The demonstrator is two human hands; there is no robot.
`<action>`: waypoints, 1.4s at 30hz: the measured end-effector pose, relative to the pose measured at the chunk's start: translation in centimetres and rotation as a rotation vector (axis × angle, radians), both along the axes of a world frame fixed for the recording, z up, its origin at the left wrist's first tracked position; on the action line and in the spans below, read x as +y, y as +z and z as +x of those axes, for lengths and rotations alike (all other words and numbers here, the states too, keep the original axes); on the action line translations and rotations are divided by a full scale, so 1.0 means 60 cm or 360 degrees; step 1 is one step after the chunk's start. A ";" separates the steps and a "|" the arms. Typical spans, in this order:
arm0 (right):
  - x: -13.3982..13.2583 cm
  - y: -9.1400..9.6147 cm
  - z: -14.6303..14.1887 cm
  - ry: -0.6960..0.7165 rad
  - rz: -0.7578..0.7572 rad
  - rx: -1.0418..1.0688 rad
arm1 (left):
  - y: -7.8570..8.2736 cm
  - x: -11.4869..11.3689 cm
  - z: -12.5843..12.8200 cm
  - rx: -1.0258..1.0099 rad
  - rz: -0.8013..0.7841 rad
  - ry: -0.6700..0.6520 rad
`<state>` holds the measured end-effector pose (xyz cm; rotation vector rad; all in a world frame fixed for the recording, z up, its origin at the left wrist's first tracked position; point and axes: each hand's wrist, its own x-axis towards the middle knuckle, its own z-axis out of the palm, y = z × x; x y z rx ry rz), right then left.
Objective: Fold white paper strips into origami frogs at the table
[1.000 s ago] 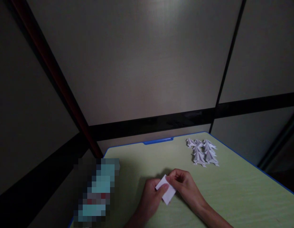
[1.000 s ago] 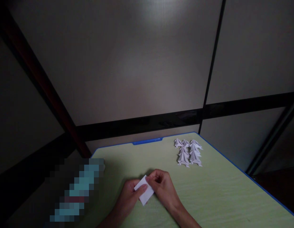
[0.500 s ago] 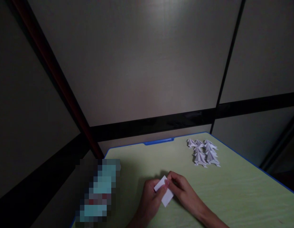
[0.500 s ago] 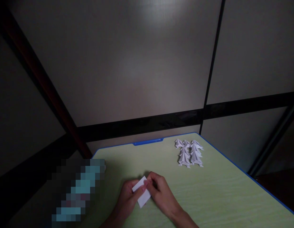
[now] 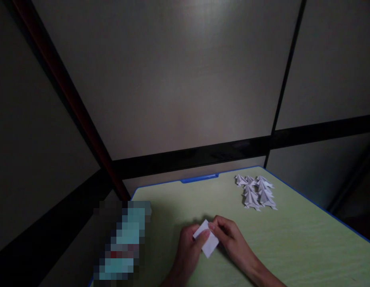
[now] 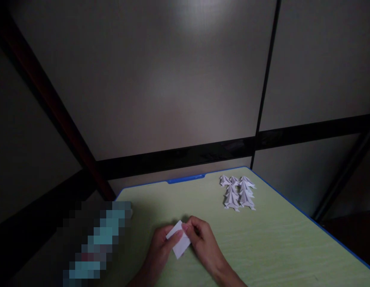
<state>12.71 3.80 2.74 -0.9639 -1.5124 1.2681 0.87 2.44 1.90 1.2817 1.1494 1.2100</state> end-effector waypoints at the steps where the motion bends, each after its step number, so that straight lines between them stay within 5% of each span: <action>1: 0.000 0.000 -0.001 0.0011 -0.0011 0.0014 | -0.001 0.002 0.000 -0.0004 0.0004 0.0040; 7: -0.002 -0.007 -0.002 0.0121 -0.0071 -0.0105 | 0.007 0.005 -0.006 -0.0023 0.0128 0.0152; 20: 0.010 0.010 0.011 -0.0188 -0.0211 0.0538 | 0.017 -0.006 0.006 -0.0039 -0.0006 -0.0006; 26: 0.004 0.012 0.002 0.0070 -0.0266 0.0657 | 0.018 -0.003 0.001 0.0060 0.0086 0.0242; 35: 0.009 0.006 0.006 -0.0075 -0.0098 0.0568 | 0.012 0.002 -0.002 -0.0095 0.0001 -0.0017; 42: 0.004 0.004 0.004 -0.0005 0.0021 0.0190 | 0.009 0.008 -0.001 -0.0114 -0.0105 0.0110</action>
